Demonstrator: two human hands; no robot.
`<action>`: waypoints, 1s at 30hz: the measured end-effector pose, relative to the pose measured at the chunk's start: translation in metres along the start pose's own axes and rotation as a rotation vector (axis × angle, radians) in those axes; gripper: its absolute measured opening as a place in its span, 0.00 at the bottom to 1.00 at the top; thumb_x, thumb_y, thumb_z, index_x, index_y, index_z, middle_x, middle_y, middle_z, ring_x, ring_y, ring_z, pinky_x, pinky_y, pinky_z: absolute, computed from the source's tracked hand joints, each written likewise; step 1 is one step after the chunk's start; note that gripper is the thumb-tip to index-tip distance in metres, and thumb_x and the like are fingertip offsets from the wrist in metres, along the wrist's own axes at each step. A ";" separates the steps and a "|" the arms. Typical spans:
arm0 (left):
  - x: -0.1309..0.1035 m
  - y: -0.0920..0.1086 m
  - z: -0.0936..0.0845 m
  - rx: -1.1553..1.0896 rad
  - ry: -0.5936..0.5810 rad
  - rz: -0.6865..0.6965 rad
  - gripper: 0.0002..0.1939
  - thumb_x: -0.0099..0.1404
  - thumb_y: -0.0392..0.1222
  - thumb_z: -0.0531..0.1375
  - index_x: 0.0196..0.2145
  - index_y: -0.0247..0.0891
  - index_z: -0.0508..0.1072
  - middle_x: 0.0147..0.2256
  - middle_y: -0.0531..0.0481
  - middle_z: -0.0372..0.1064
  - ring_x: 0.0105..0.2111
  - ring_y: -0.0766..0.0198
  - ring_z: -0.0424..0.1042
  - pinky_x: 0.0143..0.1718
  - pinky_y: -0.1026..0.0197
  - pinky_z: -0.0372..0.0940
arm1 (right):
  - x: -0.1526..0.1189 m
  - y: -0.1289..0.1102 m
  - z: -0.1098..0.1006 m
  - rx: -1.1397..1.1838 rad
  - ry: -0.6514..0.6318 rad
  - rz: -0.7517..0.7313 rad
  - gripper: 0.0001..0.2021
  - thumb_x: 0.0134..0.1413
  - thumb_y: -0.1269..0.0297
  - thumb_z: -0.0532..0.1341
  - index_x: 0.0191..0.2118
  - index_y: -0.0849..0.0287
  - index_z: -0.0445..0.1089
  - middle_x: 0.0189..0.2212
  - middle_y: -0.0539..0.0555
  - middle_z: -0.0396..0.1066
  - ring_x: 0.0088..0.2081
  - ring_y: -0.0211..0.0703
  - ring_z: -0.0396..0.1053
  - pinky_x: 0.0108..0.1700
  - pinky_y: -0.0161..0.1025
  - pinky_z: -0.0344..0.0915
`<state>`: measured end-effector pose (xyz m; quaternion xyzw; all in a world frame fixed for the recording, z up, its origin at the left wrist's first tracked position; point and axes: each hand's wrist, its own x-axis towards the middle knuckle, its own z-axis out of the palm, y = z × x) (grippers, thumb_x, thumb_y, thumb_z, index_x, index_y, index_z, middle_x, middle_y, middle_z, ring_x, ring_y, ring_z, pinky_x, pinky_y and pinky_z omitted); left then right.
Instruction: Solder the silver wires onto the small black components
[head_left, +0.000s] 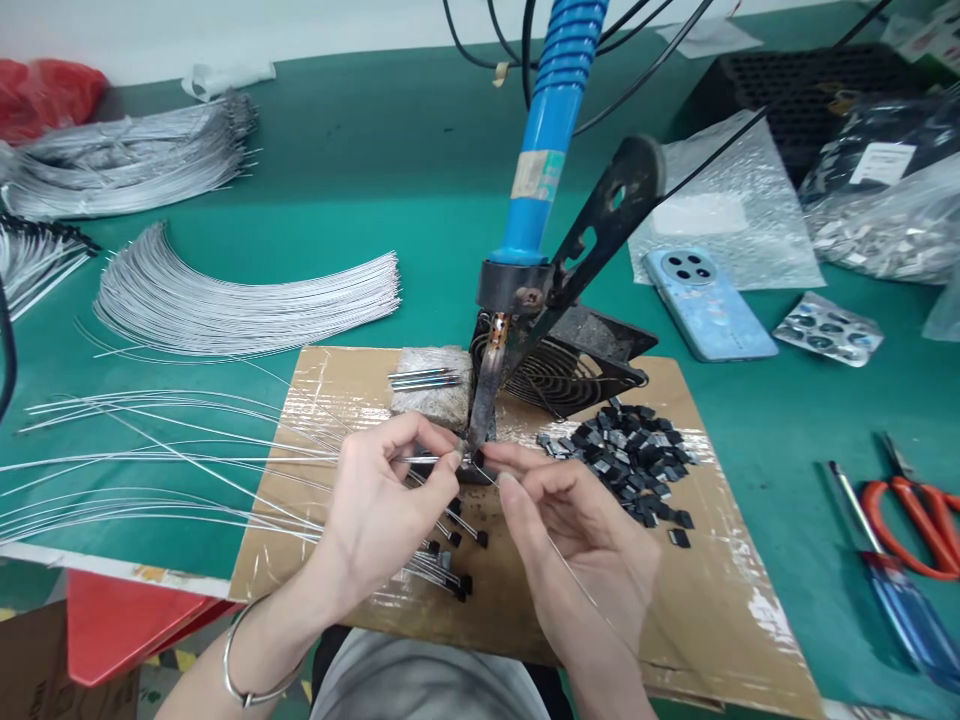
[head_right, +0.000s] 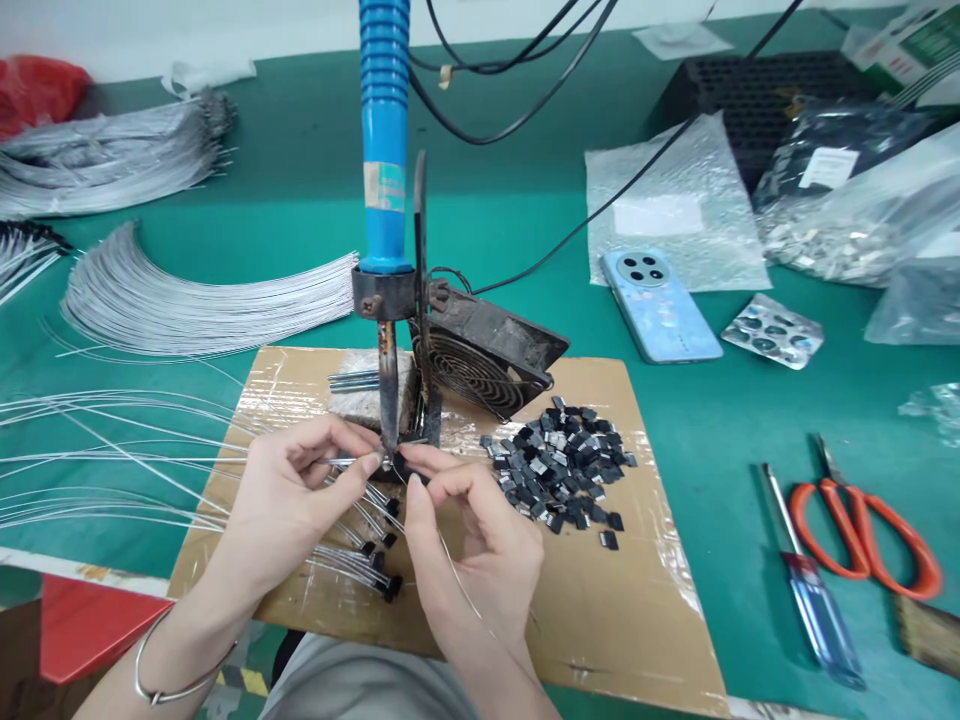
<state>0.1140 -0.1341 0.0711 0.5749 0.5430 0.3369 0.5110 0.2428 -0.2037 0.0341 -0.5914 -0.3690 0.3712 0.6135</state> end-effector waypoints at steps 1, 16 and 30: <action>0.000 -0.001 0.000 -0.003 -0.002 -0.002 0.05 0.59 0.32 0.64 0.26 0.37 0.75 0.31 0.50 0.79 0.32 0.63 0.77 0.34 0.64 0.67 | 0.000 0.000 0.000 -0.003 0.003 0.009 0.09 0.61 0.66 0.67 0.30 0.54 0.69 0.44 0.56 0.82 0.46 0.49 0.81 0.51 0.45 0.77; -0.001 0.000 0.000 0.020 -0.009 0.012 0.05 0.59 0.33 0.63 0.26 0.37 0.75 0.30 0.51 0.78 0.32 0.63 0.75 0.33 0.64 0.65 | -0.001 0.003 0.003 -0.068 0.041 -0.081 0.09 0.58 0.68 0.68 0.29 0.53 0.69 0.42 0.50 0.83 0.44 0.43 0.81 0.49 0.35 0.74; -0.001 0.001 0.000 0.011 -0.002 0.025 0.05 0.59 0.32 0.63 0.26 0.37 0.75 0.29 0.52 0.78 0.31 0.65 0.76 0.33 0.66 0.66 | -0.002 0.007 0.002 -0.057 0.023 -0.121 0.08 0.60 0.70 0.67 0.31 0.53 0.69 0.44 0.51 0.83 0.45 0.39 0.80 0.51 0.34 0.72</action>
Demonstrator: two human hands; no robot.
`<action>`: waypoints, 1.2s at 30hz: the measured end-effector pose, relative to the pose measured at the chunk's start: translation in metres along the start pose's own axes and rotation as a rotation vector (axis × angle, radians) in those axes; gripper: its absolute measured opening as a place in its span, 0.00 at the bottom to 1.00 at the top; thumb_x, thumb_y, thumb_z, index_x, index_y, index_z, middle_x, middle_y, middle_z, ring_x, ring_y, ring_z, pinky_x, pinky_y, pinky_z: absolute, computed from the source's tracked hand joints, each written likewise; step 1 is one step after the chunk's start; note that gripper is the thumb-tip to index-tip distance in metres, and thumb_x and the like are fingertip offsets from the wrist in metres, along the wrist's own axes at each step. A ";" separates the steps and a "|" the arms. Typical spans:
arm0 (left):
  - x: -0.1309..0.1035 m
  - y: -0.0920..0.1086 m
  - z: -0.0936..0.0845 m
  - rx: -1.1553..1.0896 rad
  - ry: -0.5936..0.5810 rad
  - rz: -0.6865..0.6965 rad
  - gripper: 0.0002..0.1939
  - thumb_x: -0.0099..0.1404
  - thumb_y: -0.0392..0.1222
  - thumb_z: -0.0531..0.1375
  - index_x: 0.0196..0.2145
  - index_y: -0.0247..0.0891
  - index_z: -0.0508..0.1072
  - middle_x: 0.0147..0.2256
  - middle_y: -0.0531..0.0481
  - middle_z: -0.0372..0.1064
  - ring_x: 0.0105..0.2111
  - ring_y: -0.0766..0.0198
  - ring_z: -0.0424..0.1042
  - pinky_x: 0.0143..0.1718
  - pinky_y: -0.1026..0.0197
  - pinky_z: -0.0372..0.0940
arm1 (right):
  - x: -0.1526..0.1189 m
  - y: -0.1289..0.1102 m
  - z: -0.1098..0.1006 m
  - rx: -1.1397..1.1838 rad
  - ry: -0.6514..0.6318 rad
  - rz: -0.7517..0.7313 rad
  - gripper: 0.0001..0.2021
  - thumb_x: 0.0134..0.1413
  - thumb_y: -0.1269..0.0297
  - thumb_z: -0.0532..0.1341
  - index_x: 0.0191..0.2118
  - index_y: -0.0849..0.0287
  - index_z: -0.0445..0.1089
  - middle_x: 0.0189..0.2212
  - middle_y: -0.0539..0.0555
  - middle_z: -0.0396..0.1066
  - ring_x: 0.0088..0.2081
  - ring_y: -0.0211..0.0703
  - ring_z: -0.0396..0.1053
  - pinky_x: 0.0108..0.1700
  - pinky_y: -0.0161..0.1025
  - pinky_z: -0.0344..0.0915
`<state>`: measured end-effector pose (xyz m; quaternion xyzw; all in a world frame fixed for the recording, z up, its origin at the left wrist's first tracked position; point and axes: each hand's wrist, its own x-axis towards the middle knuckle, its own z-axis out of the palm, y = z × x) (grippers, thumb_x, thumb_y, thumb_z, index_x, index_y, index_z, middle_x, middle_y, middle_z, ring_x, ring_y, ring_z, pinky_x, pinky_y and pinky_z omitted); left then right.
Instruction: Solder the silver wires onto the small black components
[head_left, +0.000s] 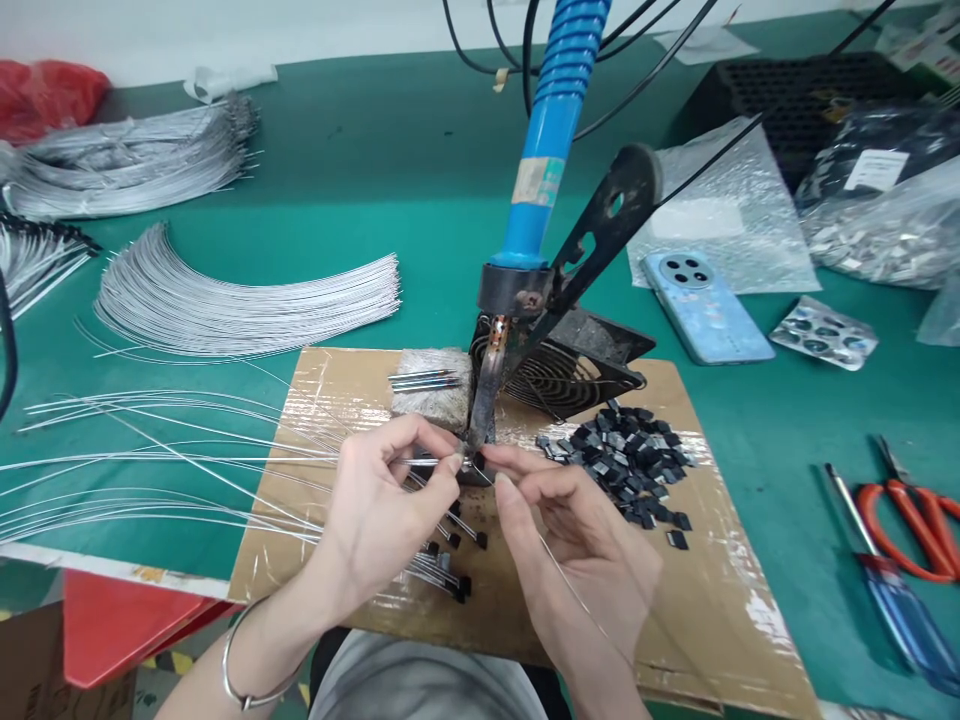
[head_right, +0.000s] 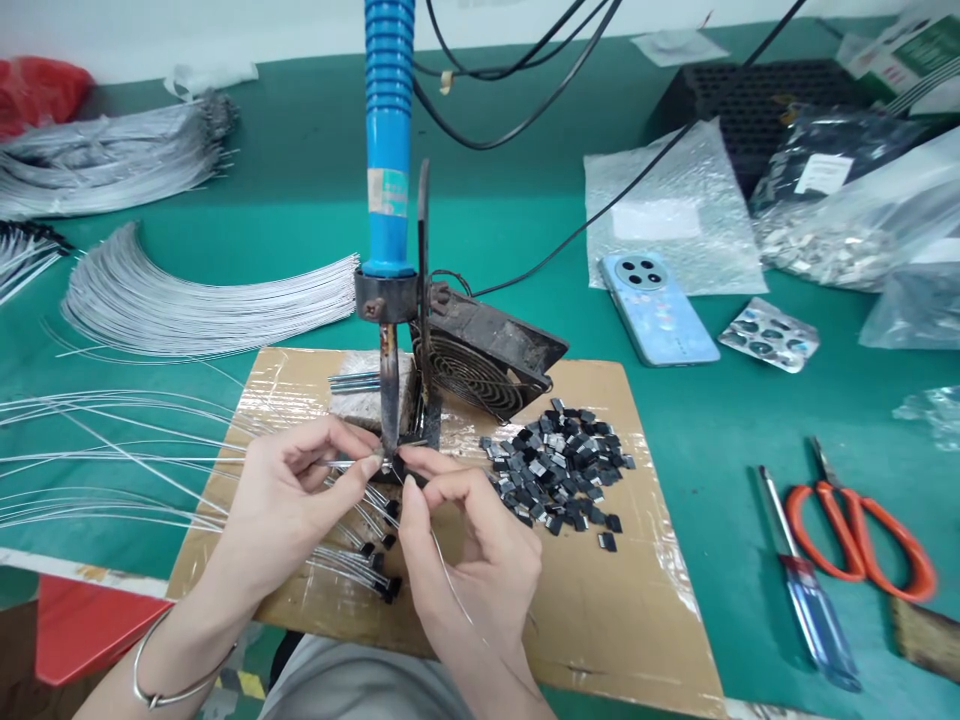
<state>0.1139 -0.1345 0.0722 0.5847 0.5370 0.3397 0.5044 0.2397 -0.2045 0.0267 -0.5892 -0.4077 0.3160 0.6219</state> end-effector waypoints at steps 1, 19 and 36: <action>0.000 0.000 0.000 0.002 0.000 0.002 0.05 0.59 0.32 0.63 0.26 0.37 0.75 0.29 0.52 0.78 0.31 0.65 0.76 0.33 0.66 0.66 | 0.000 0.000 0.000 -0.001 0.003 -0.004 0.08 0.60 0.70 0.67 0.31 0.53 0.69 0.44 0.52 0.83 0.45 0.40 0.80 0.51 0.35 0.73; 0.000 0.000 -0.001 0.011 0.002 0.018 0.05 0.59 0.32 0.63 0.26 0.37 0.75 0.29 0.52 0.78 0.31 0.65 0.75 0.32 0.66 0.65 | 0.000 -0.004 -0.002 -0.015 -0.002 0.024 0.08 0.60 0.70 0.68 0.31 0.53 0.70 0.44 0.51 0.83 0.44 0.40 0.81 0.50 0.35 0.74; 0.003 -0.002 0.000 0.042 -0.008 -0.038 0.04 0.58 0.35 0.63 0.25 0.37 0.74 0.30 0.50 0.79 0.31 0.62 0.75 0.30 0.63 0.64 | 0.001 -0.001 0.000 -0.026 0.010 0.026 0.08 0.59 0.68 0.68 0.31 0.54 0.70 0.44 0.54 0.83 0.44 0.46 0.81 0.49 0.41 0.75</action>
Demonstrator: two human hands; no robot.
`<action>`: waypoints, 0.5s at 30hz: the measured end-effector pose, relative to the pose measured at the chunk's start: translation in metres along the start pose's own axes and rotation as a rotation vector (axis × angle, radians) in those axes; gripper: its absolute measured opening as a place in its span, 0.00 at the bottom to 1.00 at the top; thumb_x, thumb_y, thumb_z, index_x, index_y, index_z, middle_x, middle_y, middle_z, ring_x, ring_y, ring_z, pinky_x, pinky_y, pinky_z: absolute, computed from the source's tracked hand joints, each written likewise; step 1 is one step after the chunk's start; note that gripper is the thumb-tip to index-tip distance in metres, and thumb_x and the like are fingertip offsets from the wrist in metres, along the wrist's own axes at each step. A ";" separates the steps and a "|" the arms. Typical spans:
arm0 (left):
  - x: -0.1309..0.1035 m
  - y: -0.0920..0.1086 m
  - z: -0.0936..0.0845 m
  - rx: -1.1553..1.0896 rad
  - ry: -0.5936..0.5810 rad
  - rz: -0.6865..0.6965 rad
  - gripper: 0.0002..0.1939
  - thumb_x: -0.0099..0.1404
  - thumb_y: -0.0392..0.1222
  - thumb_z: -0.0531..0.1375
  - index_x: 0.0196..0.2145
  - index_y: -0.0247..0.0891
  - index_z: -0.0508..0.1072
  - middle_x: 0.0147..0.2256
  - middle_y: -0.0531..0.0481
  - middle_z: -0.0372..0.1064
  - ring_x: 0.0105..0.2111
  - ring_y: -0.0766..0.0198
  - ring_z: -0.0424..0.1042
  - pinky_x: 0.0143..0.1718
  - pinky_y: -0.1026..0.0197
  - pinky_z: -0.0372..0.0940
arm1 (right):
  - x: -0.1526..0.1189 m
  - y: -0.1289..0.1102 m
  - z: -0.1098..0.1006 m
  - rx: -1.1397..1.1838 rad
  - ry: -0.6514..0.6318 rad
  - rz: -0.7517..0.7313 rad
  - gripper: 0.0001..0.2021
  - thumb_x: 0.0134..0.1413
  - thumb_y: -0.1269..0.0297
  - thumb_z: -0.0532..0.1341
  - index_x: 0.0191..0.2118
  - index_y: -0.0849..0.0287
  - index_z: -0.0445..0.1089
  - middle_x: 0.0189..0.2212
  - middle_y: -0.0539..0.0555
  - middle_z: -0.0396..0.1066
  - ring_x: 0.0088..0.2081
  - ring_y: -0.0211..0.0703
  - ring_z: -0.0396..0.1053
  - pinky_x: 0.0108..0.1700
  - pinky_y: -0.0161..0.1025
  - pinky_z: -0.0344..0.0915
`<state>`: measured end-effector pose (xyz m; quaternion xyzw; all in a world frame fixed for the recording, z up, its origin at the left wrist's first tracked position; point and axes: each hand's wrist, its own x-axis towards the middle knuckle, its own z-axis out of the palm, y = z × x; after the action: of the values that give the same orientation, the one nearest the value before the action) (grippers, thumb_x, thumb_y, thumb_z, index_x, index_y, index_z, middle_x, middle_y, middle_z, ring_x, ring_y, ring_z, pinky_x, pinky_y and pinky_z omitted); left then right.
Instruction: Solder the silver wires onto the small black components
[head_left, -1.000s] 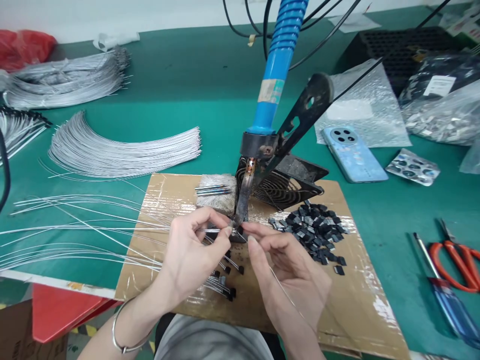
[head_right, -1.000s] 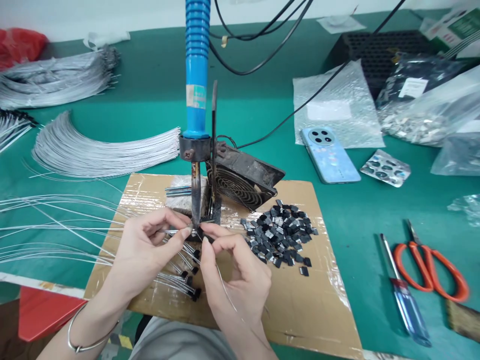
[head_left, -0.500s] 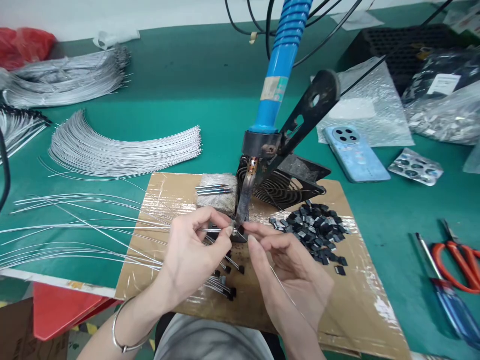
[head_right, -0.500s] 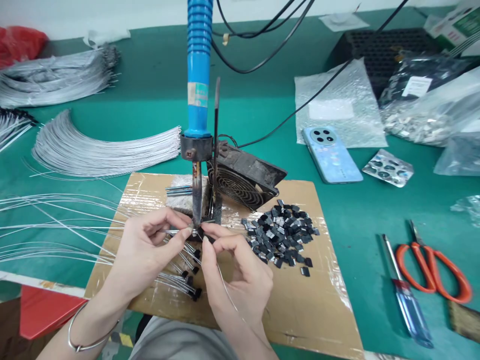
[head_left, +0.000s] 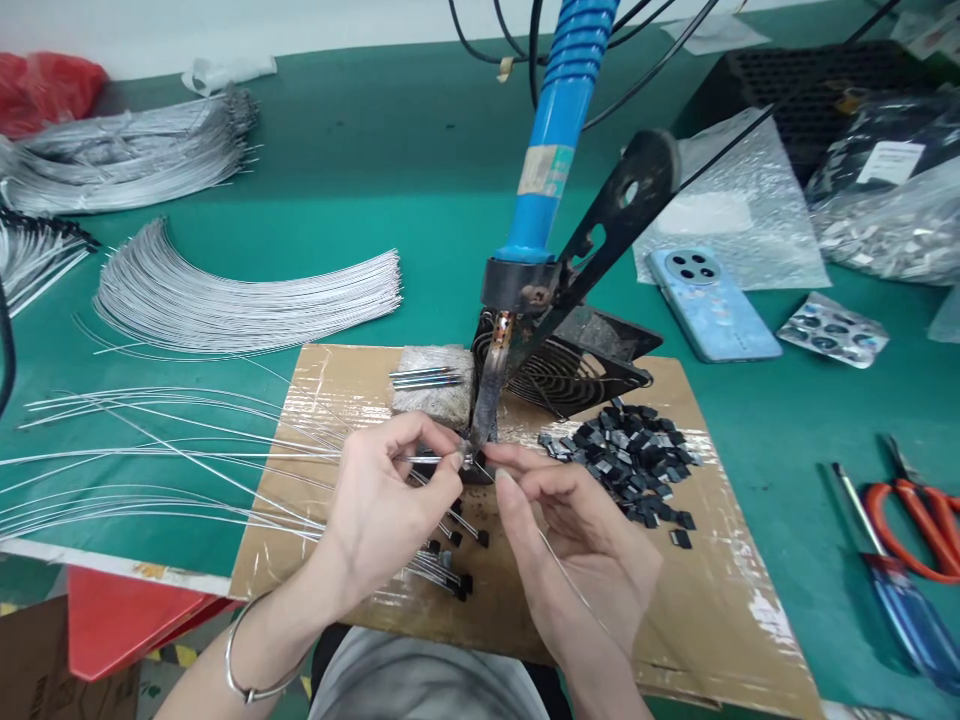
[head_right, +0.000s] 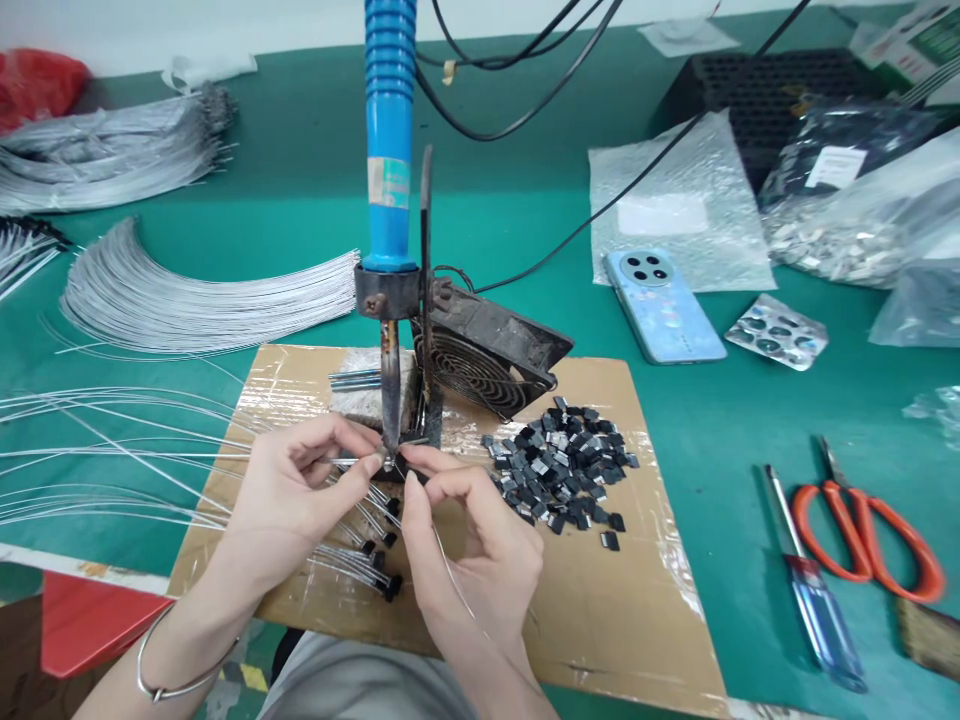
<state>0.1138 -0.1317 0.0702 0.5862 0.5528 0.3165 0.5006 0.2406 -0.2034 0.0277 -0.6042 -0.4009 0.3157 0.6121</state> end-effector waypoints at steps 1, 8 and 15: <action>0.000 0.000 0.000 0.004 0.000 0.003 0.04 0.58 0.35 0.63 0.25 0.37 0.75 0.30 0.50 0.79 0.30 0.62 0.75 0.30 0.63 0.64 | 0.000 0.000 0.001 -0.001 0.009 -0.005 0.08 0.59 0.68 0.68 0.31 0.53 0.70 0.43 0.54 0.83 0.44 0.46 0.81 0.49 0.41 0.75; -0.002 0.002 0.000 0.011 -0.003 0.036 0.05 0.59 0.33 0.62 0.26 0.37 0.75 0.29 0.51 0.78 0.31 0.63 0.75 0.32 0.64 0.65 | 0.000 -0.002 0.003 0.005 0.029 -0.029 0.08 0.57 0.70 0.68 0.30 0.54 0.70 0.42 0.52 0.83 0.44 0.44 0.81 0.48 0.37 0.74; -0.005 0.002 -0.001 0.021 -0.002 0.042 0.05 0.59 0.33 0.62 0.26 0.37 0.75 0.30 0.50 0.78 0.31 0.63 0.75 0.32 0.63 0.65 | 0.000 -0.004 0.003 -0.003 0.046 -0.053 0.07 0.57 0.69 0.69 0.30 0.55 0.71 0.41 0.53 0.83 0.43 0.45 0.82 0.48 0.38 0.75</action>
<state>0.1123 -0.1357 0.0731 0.6031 0.5432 0.3205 0.4883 0.2373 -0.2017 0.0319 -0.6015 -0.4030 0.2848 0.6283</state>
